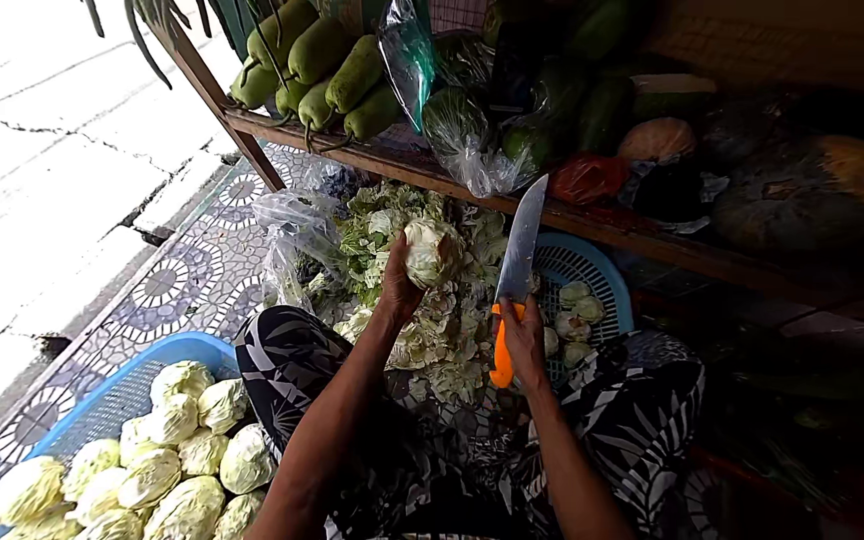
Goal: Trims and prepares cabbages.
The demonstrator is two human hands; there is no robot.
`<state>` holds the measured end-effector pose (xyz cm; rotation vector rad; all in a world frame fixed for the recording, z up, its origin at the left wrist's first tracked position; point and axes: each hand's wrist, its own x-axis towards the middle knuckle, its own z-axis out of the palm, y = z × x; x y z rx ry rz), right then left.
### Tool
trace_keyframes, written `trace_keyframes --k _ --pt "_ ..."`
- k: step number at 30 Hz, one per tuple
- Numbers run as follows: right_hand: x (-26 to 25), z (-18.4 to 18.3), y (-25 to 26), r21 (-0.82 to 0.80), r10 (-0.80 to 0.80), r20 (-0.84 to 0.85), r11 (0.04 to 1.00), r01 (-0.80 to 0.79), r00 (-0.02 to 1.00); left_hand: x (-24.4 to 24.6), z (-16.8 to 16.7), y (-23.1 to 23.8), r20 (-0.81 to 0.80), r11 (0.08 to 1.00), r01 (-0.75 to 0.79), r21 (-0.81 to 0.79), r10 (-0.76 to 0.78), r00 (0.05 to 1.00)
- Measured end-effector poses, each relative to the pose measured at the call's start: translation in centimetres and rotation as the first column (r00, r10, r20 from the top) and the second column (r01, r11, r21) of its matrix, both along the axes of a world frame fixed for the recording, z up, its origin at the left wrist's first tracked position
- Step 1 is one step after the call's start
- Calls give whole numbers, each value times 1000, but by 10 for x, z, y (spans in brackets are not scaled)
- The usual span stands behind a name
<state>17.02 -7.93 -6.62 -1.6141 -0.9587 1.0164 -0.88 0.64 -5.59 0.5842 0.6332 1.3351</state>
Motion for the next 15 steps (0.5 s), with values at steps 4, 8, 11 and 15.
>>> trace_keyframes --k 4,8,11,15 --pt "-2 31 25 -49 119 148 992 -113 982 5 1 -8 -143 999 26 33 -21 989" --pt "-18 48 29 -91 166 424 986 -140 890 12 4 -15 -192 997 41 64 -28 981" --pt "-27 46 27 -72 121 517 993 -98 847 13 4 -18 -176 997 53 63 -41 983" --pt "-34 40 26 -58 89 529 996 -69 844 14 4 -19 -146 997 47 57 -38 989"
